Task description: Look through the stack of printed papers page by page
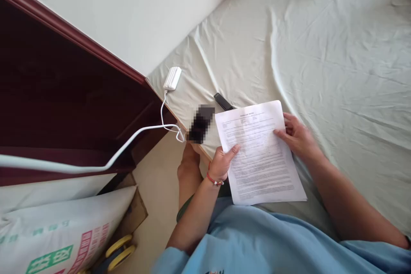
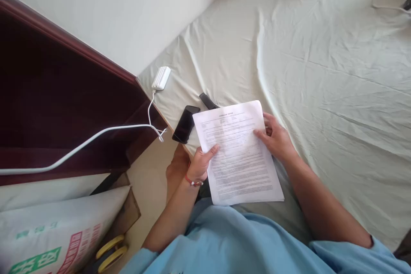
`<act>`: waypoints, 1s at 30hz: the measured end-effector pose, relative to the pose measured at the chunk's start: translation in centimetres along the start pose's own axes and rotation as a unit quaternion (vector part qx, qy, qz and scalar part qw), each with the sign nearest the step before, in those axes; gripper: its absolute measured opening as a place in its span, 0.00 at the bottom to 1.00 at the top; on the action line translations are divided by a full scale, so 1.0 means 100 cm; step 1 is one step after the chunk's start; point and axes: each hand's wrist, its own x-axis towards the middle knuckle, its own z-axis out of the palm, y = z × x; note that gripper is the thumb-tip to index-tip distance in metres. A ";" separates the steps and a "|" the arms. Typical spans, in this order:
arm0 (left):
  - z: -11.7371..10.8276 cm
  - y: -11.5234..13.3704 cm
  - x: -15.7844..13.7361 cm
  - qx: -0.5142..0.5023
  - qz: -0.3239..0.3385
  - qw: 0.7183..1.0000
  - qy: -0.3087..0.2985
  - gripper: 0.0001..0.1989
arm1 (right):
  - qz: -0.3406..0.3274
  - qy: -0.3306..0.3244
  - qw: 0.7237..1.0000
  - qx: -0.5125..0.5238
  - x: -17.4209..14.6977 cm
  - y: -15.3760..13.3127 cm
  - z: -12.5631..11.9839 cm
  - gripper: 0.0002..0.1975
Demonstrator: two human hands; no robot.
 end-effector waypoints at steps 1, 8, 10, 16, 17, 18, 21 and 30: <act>0.000 -0.001 -0.001 -0.005 -0.006 1.000 -0.005 0.29 | -0.050 0.051 0.996 -0.060 0.000 -0.001 0.000 0.34; 0.002 -0.005 -0.004 -0.023 -0.051 0.997 -0.051 0.29 | -0.288 0.089 0.894 -0.330 -0.019 -0.061 -0.004 0.21; 0.004 -0.005 -0.004 -0.027 -0.051 0.996 -0.066 0.28 | -0.299 0.052 0.881 -0.364 -0.018 -0.081 0.002 0.23; 0.004 -0.011 -0.005 -0.015 -0.040 0.994 -0.100 0.27 | -0.290 -0.102 0.834 -0.458 0.006 -0.108 0.029 0.23; 0.003 -0.012 -0.006 -0.010 -0.041 0.994 -0.102 0.27 | -0.280 -0.127 0.832 -0.463 0.009 -0.109 0.032 0.22; 0.002 -0.014 -0.006 -0.007 -0.044 0.994 -0.103 0.27 | -0.268 -0.139 0.834 -0.461 0.013 -0.110 0.034 0.22; -0.001 -0.015 -0.008 -0.016 -0.063 0.992 -0.110 0.27 | -0.235 -0.124 0.858 -0.439 0.026 -0.113 0.036 0.23; 0.005 0.007 0.009 -0.064 -0.081 0.989 -0.102 0.33 | -0.148 -0.217 0.893 -0.366 0.069 -0.105 0.042 0.19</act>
